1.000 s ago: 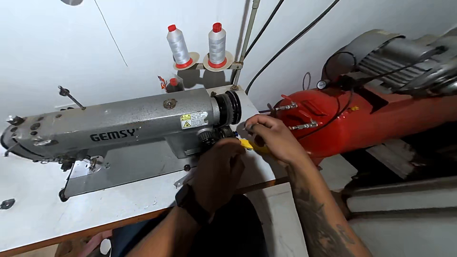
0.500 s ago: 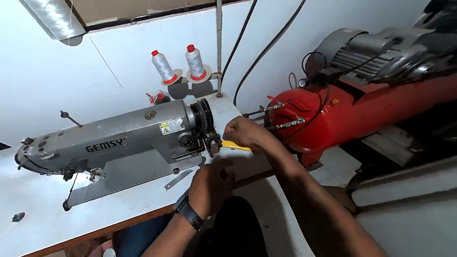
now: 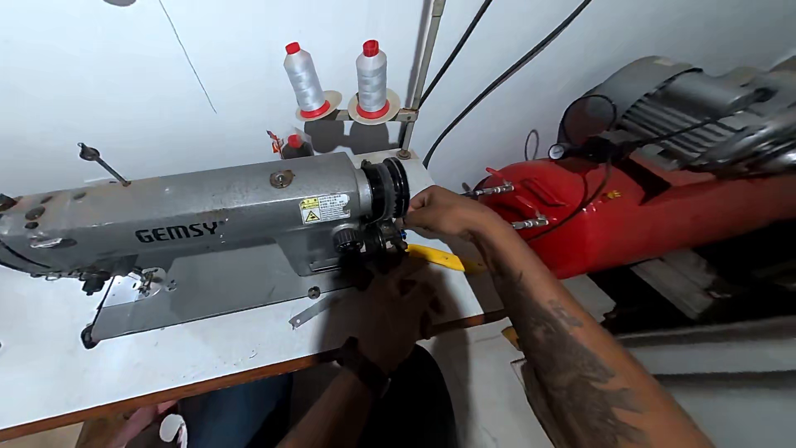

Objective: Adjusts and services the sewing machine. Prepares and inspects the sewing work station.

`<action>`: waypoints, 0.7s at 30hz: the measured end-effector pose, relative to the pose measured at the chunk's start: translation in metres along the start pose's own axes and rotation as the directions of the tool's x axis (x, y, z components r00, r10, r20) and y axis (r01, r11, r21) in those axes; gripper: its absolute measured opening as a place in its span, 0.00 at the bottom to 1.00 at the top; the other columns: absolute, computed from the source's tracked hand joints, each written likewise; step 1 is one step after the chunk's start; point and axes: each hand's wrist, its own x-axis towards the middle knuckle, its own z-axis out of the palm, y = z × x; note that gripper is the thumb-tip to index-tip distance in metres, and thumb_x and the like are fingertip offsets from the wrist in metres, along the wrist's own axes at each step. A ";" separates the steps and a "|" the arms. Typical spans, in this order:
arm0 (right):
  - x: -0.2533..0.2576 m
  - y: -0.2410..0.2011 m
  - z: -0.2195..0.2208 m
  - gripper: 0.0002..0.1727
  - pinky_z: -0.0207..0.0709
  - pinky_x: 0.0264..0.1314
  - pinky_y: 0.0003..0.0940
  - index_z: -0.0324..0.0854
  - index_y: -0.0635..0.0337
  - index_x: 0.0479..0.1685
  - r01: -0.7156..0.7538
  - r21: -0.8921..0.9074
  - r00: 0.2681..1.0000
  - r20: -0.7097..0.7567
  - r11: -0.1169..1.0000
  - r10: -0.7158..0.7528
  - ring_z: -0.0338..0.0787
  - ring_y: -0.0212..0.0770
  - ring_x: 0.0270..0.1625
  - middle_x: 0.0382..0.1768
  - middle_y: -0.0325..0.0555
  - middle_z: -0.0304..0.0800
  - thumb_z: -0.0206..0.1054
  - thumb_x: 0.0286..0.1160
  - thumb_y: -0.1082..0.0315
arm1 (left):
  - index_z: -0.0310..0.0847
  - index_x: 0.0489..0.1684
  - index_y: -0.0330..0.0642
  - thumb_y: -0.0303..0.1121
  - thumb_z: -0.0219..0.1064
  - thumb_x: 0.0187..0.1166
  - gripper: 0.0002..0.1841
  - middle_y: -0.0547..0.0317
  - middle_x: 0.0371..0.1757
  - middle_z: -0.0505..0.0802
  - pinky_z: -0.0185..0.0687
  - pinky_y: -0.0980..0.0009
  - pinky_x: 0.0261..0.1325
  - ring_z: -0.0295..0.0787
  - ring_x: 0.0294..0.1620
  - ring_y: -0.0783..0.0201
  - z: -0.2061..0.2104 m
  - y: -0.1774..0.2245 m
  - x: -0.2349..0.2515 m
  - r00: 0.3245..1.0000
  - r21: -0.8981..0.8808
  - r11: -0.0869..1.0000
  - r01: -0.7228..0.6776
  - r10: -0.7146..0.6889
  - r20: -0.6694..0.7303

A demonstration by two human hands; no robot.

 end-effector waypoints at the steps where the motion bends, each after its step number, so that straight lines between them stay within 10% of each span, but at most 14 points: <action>1: 0.000 -0.004 -0.001 0.15 0.63 0.20 0.37 0.84 0.55 0.18 -0.004 -0.006 1.000 0.003 1.000 0.004 0.70 0.35 0.16 0.13 0.40 0.75 0.76 0.70 0.60 | 0.73 0.83 0.50 0.35 0.60 0.89 0.23 0.46 0.37 0.94 0.82 0.69 0.24 0.84 0.20 0.61 0.004 -0.003 0.003 1.000 -0.085 0.996 -0.009 0.008 -0.014; 5: -0.003 -0.012 -0.005 0.12 0.64 0.20 0.35 0.87 0.56 0.22 -0.026 -0.009 1.000 0.004 1.000 0.026 0.70 0.34 0.16 0.14 0.42 0.78 0.78 0.70 0.62 | 0.72 0.84 0.58 0.37 0.62 0.87 0.25 0.59 0.38 0.94 0.87 0.67 0.29 0.88 0.25 0.65 0.008 -0.006 0.007 0.973 0.238 0.960 -0.151 0.187 -0.136; 9: -0.005 -0.008 -0.006 0.14 0.60 0.19 0.31 0.86 0.57 0.20 -0.011 0.056 1.000 0.001 0.998 0.011 0.68 0.33 0.15 0.13 0.41 0.75 0.77 0.72 0.62 | 0.86 0.68 0.58 0.44 0.62 0.84 0.17 0.69 0.55 0.91 0.88 0.65 0.60 0.87 0.59 0.71 -0.010 0.035 -0.016 0.858 0.885 0.302 -0.354 0.482 0.179; 11: -0.005 -0.004 -0.005 0.15 0.61 0.19 0.30 0.85 0.58 0.21 -0.003 0.095 1.000 0.011 0.995 0.002 0.68 0.32 0.15 0.13 0.41 0.75 0.76 0.73 0.62 | 0.86 0.61 0.59 0.43 0.62 0.82 0.14 0.65 0.43 0.92 0.89 0.58 0.45 0.90 0.47 0.61 -0.005 0.062 -0.023 0.884 0.945 -0.039 -0.326 0.343 0.319; 13: -0.004 -0.002 -0.003 0.14 0.63 0.20 0.31 0.86 0.58 0.23 0.004 0.102 1.000 0.030 0.995 -0.007 0.70 0.33 0.15 0.14 0.42 0.76 0.76 0.73 0.62 | 0.75 0.76 0.49 0.36 0.63 0.82 0.22 0.54 0.33 0.91 0.86 0.48 0.33 0.91 0.34 0.49 0.008 0.081 -0.013 0.955 0.943 -0.201 -0.264 0.082 0.285; 17: -0.010 -0.006 -0.005 0.12 0.65 0.21 0.31 0.88 0.58 0.26 0.034 0.120 0.999 0.015 0.992 -0.036 0.71 0.33 0.16 0.15 0.41 0.78 0.74 0.75 0.62 | 0.80 0.64 0.34 0.29 0.64 0.80 0.16 0.42 0.41 0.92 0.86 0.41 0.40 0.92 0.43 0.40 0.019 0.099 0.017 0.967 0.906 -0.339 -0.255 -0.112 0.230; 21: -0.067 -0.021 0.008 0.10 0.63 0.18 0.29 0.89 0.56 0.27 0.011 0.220 0.993 -0.115 0.975 0.015 0.69 0.32 0.14 0.14 0.39 0.77 0.70 0.77 0.67 | 0.85 0.55 0.45 0.40 0.64 0.80 0.14 0.44 0.43 0.93 0.86 0.37 0.42 0.92 0.45 0.40 0.014 0.113 0.025 0.978 0.924 -0.330 -0.192 -0.141 0.153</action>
